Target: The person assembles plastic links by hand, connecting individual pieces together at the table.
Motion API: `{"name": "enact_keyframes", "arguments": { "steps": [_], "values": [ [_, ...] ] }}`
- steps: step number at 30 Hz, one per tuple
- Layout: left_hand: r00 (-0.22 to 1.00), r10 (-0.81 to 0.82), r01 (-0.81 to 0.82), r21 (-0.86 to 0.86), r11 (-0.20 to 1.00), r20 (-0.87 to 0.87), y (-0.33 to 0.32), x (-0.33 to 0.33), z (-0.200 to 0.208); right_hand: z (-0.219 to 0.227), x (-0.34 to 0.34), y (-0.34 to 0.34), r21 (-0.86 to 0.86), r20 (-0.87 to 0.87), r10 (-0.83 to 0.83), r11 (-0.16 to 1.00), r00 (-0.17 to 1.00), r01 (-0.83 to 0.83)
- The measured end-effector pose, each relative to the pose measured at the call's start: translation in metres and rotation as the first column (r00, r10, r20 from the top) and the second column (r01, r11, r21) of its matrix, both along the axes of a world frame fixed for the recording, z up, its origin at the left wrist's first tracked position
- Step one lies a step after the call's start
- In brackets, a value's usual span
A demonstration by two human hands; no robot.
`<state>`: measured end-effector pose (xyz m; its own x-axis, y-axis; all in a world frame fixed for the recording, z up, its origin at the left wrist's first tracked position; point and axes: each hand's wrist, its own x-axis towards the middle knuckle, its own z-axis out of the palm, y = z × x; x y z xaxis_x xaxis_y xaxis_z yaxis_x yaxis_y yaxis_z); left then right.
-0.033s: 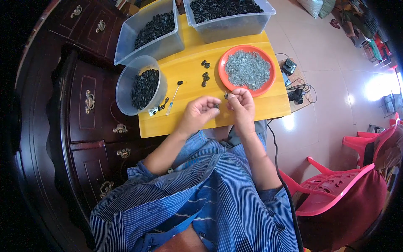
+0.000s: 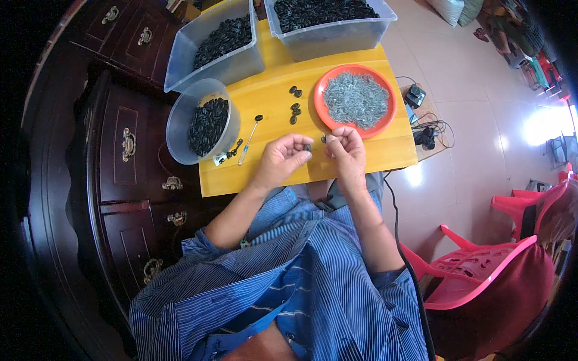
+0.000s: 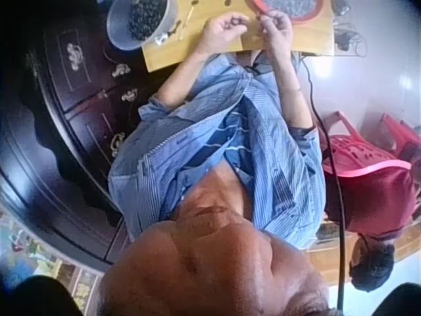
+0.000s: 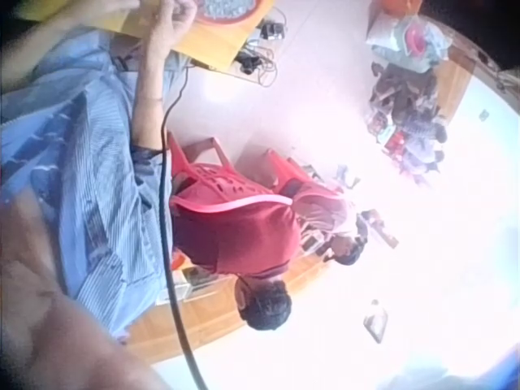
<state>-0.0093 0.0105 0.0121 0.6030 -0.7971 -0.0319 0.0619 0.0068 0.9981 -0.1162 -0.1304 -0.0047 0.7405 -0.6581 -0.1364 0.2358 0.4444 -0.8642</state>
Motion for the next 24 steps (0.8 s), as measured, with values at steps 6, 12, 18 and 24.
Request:
{"name": "enact_keyframes", "arguments": {
  "steps": [6, 12, 18, 24],
  "values": [
    [0.996, 0.006, -0.008, 0.017, 1.000, 0.087, 0.006, 0.021, 0.007, -0.004, -0.001, 0.000, -0.045, -0.075, 0.159, 0.986, 0.984, -0.163],
    [0.988, -0.032, 0.024, 0.055, 0.998, 0.149, 0.007, 0.024, 0.011, -0.004, -0.003, 0.002, -0.077, -0.074, 0.212, 0.973, 0.975, -0.217],
    [0.970, -0.065, 0.049, 0.074, 0.996, 0.234, 0.004, 0.024, 0.013, -0.003, -0.003, 0.003, -0.078, -0.102, 0.213, 0.972, 0.972, -0.221],
    [0.957, -0.086, 0.069, 0.071, 0.995, 0.276, 0.002, 0.024, 0.012, -0.004, -0.004, 0.003, -0.083, -0.098, 0.217, 0.971, 0.971, -0.225]
  ]
}}
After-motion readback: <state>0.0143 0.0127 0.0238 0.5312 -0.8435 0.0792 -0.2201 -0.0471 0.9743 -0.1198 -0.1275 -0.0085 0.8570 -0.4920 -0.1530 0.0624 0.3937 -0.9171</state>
